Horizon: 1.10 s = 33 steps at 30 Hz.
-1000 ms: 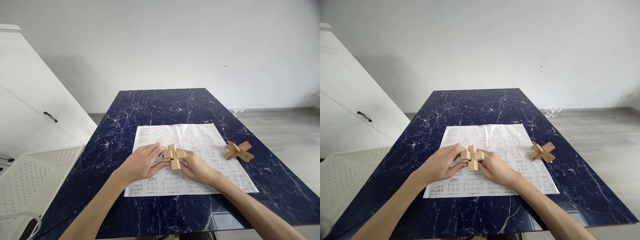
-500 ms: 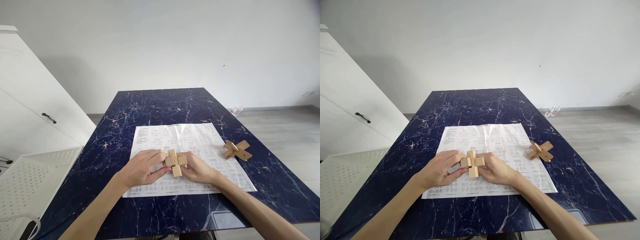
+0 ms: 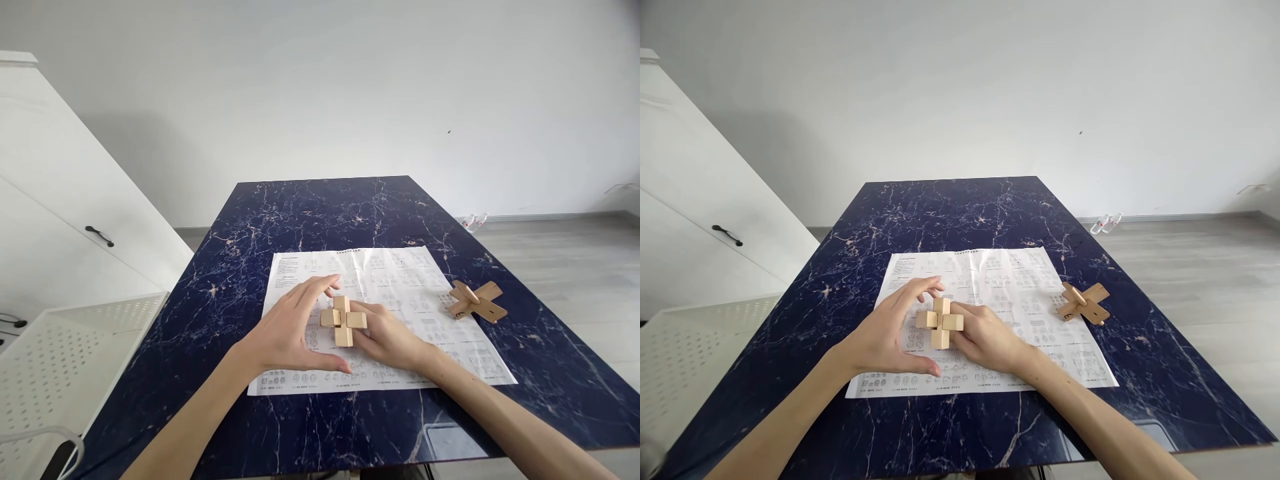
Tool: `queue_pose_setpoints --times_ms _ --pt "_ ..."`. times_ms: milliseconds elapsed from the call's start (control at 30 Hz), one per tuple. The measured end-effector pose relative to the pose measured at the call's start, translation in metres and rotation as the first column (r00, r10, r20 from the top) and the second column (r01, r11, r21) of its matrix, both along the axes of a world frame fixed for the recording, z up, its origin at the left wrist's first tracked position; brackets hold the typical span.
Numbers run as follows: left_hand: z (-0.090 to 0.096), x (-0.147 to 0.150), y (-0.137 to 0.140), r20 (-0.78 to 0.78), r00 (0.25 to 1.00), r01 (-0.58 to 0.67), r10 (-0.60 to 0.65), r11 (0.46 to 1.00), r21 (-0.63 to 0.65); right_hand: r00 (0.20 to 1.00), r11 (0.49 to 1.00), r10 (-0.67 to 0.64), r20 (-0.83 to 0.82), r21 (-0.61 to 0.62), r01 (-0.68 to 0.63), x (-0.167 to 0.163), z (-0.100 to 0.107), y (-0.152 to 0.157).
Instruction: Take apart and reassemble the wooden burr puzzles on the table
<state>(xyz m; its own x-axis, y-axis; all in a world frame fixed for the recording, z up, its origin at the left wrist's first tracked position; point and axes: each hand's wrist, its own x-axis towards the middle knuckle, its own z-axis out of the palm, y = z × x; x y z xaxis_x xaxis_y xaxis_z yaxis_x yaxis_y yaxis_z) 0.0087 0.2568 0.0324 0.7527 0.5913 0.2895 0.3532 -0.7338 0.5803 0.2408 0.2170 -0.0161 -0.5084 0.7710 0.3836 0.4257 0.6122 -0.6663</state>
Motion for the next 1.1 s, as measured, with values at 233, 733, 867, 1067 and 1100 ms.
queue_pose_setpoints --times_ms 233,733,867,1067,1100 --pt "-0.012 0.007 -0.006 0.096 0.995 -0.010 0.007 1.000 0.026 0.997 0.996 -0.067 -0.028 0.056 0.068 -0.006 -0.002 -0.003" --pt "-0.025 0.018 -0.015 0.284 0.956 -0.109 0.077 0.989 0.100 0.981 0.982 -0.147 -0.126 0.099 0.160 -0.011 -0.007 -0.004" --pt "-0.025 0.018 -0.015 0.279 0.956 -0.118 0.090 0.989 0.085 0.984 0.987 -0.133 -0.122 0.070 0.142 -0.009 -0.007 -0.004" --pt "-0.023 0.014 -0.013 0.240 0.970 -0.078 0.051 0.991 0.106 0.995 0.999 -0.038 -0.089 0.032 0.041 -0.004 -0.005 -0.003" --pt "-0.022 0.014 -0.013 0.242 0.969 -0.076 0.048 0.991 0.110 0.995 0.999 -0.032 -0.095 0.030 0.035 -0.004 -0.004 -0.003"
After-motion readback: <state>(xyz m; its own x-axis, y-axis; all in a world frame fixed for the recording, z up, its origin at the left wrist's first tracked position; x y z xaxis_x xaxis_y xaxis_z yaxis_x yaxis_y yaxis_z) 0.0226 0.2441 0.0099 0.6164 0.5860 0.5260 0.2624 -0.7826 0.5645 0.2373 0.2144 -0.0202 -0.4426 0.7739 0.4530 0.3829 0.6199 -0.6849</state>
